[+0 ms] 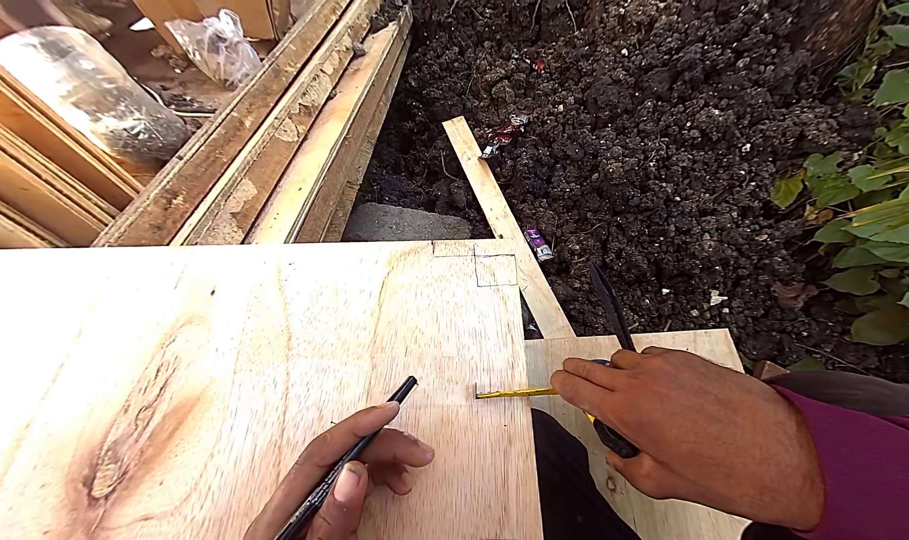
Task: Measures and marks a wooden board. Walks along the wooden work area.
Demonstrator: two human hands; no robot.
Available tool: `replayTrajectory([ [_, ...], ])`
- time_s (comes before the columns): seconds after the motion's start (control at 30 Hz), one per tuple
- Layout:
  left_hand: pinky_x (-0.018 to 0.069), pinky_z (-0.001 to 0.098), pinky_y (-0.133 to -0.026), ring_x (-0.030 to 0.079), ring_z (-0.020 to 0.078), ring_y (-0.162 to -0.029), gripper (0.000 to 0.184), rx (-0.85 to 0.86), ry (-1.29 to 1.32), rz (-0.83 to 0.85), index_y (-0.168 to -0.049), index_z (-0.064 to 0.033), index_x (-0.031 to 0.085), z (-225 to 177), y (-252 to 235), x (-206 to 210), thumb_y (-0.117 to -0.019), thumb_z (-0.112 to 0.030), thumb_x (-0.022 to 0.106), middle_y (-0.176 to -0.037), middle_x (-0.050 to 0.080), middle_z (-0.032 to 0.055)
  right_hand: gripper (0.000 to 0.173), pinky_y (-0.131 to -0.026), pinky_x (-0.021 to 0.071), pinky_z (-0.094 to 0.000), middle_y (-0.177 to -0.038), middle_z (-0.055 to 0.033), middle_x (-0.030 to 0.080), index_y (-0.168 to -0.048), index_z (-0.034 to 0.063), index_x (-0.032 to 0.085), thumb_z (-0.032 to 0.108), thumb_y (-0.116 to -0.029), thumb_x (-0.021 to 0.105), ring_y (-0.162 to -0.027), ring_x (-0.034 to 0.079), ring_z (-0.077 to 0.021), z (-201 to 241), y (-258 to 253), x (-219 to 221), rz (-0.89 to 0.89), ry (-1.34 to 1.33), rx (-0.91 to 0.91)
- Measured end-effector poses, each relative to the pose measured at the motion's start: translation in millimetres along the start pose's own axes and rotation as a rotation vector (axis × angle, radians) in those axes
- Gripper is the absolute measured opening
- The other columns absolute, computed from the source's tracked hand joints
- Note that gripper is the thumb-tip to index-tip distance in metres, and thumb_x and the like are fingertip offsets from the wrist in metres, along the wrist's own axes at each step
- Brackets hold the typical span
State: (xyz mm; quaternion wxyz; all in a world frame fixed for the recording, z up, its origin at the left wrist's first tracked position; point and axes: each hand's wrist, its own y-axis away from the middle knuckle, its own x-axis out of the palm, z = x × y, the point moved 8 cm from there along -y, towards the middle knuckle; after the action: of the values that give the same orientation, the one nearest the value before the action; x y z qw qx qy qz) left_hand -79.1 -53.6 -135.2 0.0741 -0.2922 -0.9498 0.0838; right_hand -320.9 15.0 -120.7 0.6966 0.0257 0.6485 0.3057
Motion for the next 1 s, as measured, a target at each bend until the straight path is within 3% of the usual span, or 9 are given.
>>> replayTrajectory([
  [1.0, 0.0592, 0.0323, -0.080, 0.073, 0.0216, -0.092, 0.036, -0.002, -0.044, 0.022, -0.141, -0.0087, 0.053, -1.9, 0.0, 1.9, -0.1114, -0.027, 0.041, -0.107, 0.075, 0.0139, 0.068, -0.067, 0.0553, -0.0425, -0.131, -0.0091, 0.061, -0.145, 0.0116, 0.050, 0.035, -0.0865, 0.076, -0.094, 0.066, -0.0290, -0.8, -0.1, 1.5, 0.002, -0.007, 0.005],
])
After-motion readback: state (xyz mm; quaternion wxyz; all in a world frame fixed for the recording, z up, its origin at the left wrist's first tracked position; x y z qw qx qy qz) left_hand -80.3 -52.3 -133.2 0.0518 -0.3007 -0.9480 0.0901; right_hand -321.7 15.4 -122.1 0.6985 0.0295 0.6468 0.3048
